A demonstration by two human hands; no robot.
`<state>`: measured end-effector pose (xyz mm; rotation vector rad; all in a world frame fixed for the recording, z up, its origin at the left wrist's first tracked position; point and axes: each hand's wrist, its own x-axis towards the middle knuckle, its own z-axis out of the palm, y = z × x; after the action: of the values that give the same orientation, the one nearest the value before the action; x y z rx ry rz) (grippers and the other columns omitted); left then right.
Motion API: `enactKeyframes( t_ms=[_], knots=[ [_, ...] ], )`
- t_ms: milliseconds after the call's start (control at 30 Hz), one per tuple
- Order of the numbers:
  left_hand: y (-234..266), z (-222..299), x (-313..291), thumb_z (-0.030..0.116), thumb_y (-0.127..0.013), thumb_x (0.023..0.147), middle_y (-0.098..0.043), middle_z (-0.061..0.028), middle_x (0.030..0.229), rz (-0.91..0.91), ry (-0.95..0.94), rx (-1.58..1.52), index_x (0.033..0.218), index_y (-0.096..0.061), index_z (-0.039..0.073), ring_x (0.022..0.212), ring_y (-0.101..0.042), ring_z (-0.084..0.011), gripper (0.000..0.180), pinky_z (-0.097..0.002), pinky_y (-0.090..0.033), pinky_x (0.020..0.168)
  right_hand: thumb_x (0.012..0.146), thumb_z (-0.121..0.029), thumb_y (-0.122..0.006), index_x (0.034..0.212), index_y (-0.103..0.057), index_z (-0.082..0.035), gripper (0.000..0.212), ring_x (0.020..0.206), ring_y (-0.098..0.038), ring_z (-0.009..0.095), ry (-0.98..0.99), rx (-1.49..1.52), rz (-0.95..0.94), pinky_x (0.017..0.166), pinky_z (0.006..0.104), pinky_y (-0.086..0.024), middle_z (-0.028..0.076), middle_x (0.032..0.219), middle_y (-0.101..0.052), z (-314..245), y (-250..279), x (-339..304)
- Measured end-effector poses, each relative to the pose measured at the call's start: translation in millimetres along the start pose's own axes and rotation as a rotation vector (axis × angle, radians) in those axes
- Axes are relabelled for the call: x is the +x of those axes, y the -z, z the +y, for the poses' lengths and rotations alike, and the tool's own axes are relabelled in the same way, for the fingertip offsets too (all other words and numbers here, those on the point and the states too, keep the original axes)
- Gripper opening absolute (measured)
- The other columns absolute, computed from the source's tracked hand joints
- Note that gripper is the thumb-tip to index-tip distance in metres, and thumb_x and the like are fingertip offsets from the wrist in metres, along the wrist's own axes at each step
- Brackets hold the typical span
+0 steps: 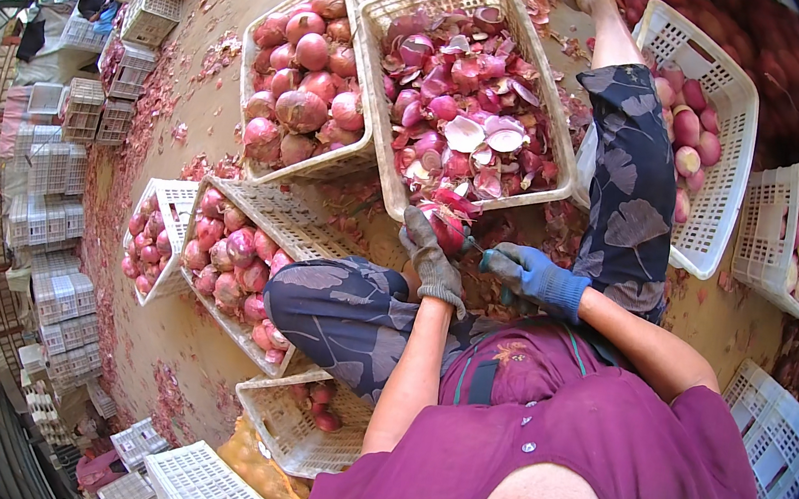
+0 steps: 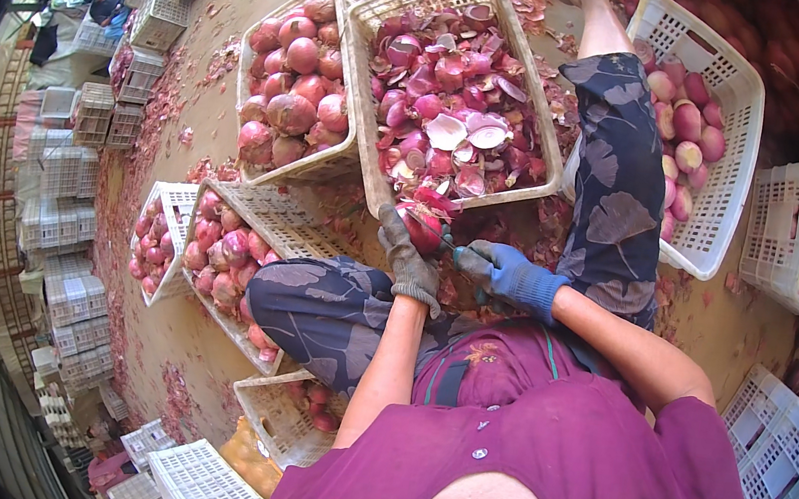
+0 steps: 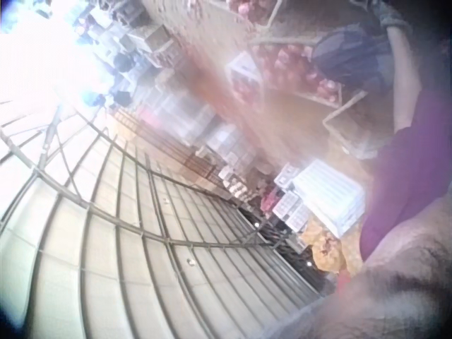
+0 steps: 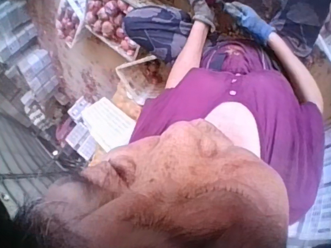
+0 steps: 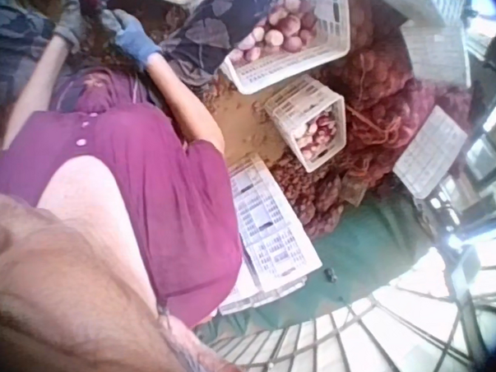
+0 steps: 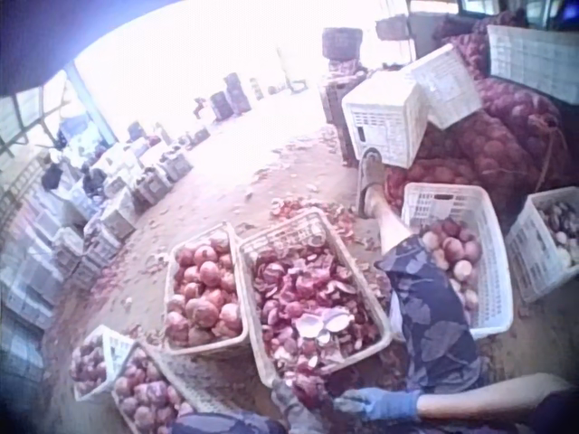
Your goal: The person peels onions by hand using a small knife. They take an onion from a basket, cut off the ends, peel the outer skin, and place the peeled onion into a separate basket.
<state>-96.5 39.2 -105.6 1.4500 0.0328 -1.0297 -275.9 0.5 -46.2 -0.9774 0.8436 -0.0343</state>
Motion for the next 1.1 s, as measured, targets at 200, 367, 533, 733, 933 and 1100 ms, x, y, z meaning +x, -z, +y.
enactKeyframes(
  t_ms=[200,367,533,733,933,1100],
  knots=[
    [-2,-1,-1,0.073,-0.058,0.087,-0.046,-0.0129,0.139,0.027,-0.002,0.020,0.149,-0.030,0.015,0.114,-0.059,-0.0288,0.090,-0.0428,-0.060,0.079,0.103,-0.045,-0.052,0.110,-0.060,-0.011,0.036,0.051,-0.049,0.009,0.130,0.006,0.009,0.048,0.0260,-0.041,0.000,0.069,-0.055,18,1,13],
    [-9,1,-4,0.074,-0.052,0.090,-0.050,-0.0120,0.129,0.041,-0.068,0.082,0.139,-0.036,0.013,0.099,-0.064,-0.0277,0.080,-0.0428,-0.062,0.073,0.104,-0.044,-0.052,0.106,-0.061,-0.010,0.036,0.059,-0.048,0.007,0.108,0.027,0.012,0.053,0.0258,-0.041,-0.002,0.072,-0.051,12,-3,12],
    [1,-8,4,0.072,-0.053,0.090,-0.047,-0.0134,0.134,0.034,-0.070,0.073,0.143,-0.033,0.012,0.108,-0.061,-0.0299,0.082,-0.0442,-0.061,0.076,0.103,-0.047,-0.052,0.103,-0.061,-0.009,0.039,0.060,-0.046,0.008,0.062,-0.021,0.043,0.054,0.0267,-0.039,-0.001,0.074,-0.051,3,-7,16],
    [0,-7,-1,0.066,-0.057,0.093,-0.046,-0.0155,0.138,0.050,-0.091,0.111,0.145,-0.035,0.008,0.123,-0.052,-0.0281,0.081,-0.0422,-0.050,0.097,0.104,-0.048,-0.049,0.107,-0.061,-0.004,0.046,0.065,-0.056,0.016,0.105,-0.165,0.074,0.056,0.0337,-0.048,0.007,0.076,-0.060,15,-4,35],
    [18,-38,26,0.070,-0.051,0.094,-0.046,-0.0178,0.137,0.085,-0.284,0.362,0.148,-0.031,0.004,0.121,-0.051,-0.0266,0.088,-0.0398,-0.047,0.100,0.102,-0.054,-0.050,0.101,-0.063,-0.004,0.052,0.059,-0.054,0.015,-0.004,-0.055,0.055,0.054,0.0351,-0.046,0.005,0.069,-0.057,27,3,97],
    [11,-27,21,0.074,-0.052,0.091,-0.048,-0.0175,0.135,0.084,-0.259,0.353,0.147,-0.035,0.006,0.118,-0.054,-0.0288,0.090,-0.0420,-0.050,0.096,0.103,-0.049,-0.053,0.112,-0.066,-0.004,0.048,0.062,-0.056,0.014,0.064,-0.064,0.078,0.058,0.0348,-0.049,0.003,0.077,-0.061,19,-4,85]
  ],
)
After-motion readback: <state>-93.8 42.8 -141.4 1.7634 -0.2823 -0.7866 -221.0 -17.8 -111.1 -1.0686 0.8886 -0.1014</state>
